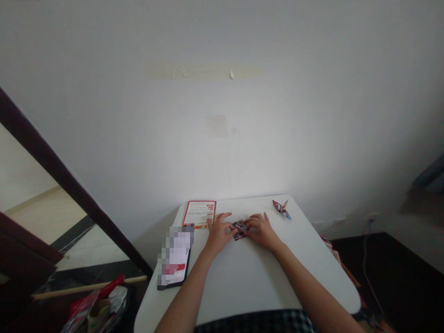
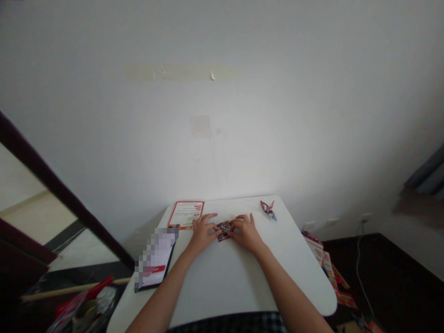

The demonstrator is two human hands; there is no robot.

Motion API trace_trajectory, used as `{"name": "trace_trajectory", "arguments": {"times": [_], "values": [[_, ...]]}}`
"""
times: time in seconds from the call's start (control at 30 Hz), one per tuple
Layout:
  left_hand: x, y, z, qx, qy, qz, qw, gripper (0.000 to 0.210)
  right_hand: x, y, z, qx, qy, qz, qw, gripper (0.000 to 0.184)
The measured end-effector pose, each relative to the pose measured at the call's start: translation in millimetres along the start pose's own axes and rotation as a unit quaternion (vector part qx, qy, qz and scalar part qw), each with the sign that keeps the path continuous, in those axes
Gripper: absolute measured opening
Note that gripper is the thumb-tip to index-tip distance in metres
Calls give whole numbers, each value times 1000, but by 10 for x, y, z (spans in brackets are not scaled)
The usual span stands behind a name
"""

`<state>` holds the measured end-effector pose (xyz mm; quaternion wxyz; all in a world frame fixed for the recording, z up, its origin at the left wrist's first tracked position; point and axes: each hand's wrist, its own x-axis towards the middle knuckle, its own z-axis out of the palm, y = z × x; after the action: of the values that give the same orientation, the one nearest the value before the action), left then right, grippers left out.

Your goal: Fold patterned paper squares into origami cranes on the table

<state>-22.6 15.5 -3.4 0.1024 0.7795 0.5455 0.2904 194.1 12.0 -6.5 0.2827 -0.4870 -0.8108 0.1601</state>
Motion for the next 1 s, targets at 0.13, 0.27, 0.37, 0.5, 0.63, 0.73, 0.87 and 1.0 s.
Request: {"name": "trace_trajectory", "arguments": {"times": [0.13, 0.27, 0.37, 0.5, 0.63, 0.73, 0.87, 1.0], "values": [[-13, 23, -17, 14, 1, 1, 1000, 10, -3, 14, -3, -5, 3, 8, 1000, 17], [-14, 42, -21, 31, 6, -7, 999, 20, 9, 29, 9, -7, -4, 14, 1000, 16], [-21, 30, -18, 50, -7, -18, 999, 24, 11, 31, 15, -4, -1, 21, 1000, 16], [-29, 8, -17, 62, -24, -46, 997, 22, 11, 33, 39, -8, 8, 32, 999, 14], [-22, 25, -18, 68, -22, -60, 996, 19, 20, 38, 76, -31, 28, 43, 998, 14], [-16, 51, -19, 74, -22, -66, 995, 18, 24, 23, 86, -52, 27, 53, 997, 14], [-10, 70, -19, 77, -29, -70, 994, 18, 19, -34, 83, -73, 24, 64, 995, 18], [-7, 68, -9, 79, -26, -70, 994, 16, 25, -82, 100, -87, 28, 78, 993, 19]]}}
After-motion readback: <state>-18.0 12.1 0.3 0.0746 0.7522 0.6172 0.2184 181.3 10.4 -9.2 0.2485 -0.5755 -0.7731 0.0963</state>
